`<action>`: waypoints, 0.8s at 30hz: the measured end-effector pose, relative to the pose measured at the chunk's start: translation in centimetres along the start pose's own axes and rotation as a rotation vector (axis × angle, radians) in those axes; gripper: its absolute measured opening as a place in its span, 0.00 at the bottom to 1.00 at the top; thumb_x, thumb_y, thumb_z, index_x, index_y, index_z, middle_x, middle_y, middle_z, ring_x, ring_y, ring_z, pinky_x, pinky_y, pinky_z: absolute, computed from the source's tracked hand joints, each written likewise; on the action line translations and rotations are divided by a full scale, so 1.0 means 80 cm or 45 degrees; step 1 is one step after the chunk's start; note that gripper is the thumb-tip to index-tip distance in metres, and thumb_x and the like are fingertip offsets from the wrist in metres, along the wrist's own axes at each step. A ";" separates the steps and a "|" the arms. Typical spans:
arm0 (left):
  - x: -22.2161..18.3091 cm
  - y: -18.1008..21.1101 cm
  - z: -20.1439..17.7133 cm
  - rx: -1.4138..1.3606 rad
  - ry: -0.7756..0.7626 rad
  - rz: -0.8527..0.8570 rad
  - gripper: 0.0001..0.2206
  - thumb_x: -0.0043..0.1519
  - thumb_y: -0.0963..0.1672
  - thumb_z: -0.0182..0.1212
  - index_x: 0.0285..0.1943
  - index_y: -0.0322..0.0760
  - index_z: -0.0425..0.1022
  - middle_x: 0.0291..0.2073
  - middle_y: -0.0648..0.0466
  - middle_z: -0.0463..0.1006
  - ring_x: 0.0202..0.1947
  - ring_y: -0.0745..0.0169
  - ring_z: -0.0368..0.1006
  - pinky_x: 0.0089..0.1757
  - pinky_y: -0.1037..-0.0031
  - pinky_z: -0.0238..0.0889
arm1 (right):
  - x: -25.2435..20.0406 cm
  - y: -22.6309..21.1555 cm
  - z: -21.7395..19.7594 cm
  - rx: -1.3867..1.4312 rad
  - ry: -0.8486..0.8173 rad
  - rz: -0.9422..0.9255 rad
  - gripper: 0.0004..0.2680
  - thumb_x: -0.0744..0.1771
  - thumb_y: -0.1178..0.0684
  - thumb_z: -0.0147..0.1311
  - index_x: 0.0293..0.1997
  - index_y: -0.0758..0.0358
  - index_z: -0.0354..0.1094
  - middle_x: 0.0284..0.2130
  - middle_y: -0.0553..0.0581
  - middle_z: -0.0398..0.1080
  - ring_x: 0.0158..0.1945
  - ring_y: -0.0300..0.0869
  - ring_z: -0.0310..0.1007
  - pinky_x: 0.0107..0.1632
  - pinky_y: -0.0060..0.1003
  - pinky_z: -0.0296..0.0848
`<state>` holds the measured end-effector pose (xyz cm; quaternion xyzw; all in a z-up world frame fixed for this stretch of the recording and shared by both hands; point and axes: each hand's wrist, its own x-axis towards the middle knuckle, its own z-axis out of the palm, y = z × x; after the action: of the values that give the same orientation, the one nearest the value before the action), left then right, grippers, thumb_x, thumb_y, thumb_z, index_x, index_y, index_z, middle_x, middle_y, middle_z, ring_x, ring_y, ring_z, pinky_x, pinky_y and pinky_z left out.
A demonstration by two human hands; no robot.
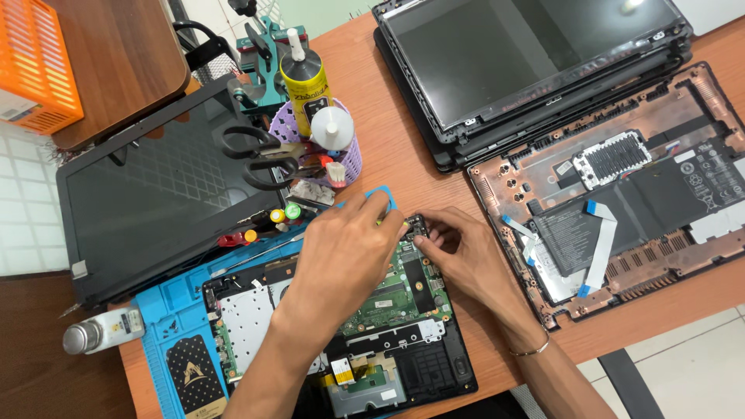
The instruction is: The person works on the internal components of a laptop, using a small screwdriver to manipulate screws and wires around the motherboard and fan area.
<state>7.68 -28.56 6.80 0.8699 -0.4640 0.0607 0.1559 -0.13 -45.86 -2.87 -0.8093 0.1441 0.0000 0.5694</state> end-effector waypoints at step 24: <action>0.013 0.010 -0.005 0.010 -0.094 0.064 0.08 0.50 0.39 0.63 0.38 0.35 0.75 0.37 0.48 0.71 0.42 0.48 0.76 0.37 0.61 0.72 | -0.001 0.003 0.003 0.039 0.027 -0.049 0.14 0.63 0.56 0.64 0.53 0.68 0.75 0.35 0.53 0.75 0.34 0.34 0.73 0.39 0.29 0.76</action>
<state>7.62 -29.63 7.63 0.8602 -0.4909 0.0344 0.1335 -0.22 -45.72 -3.17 -0.8030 0.1346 -0.0220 0.5801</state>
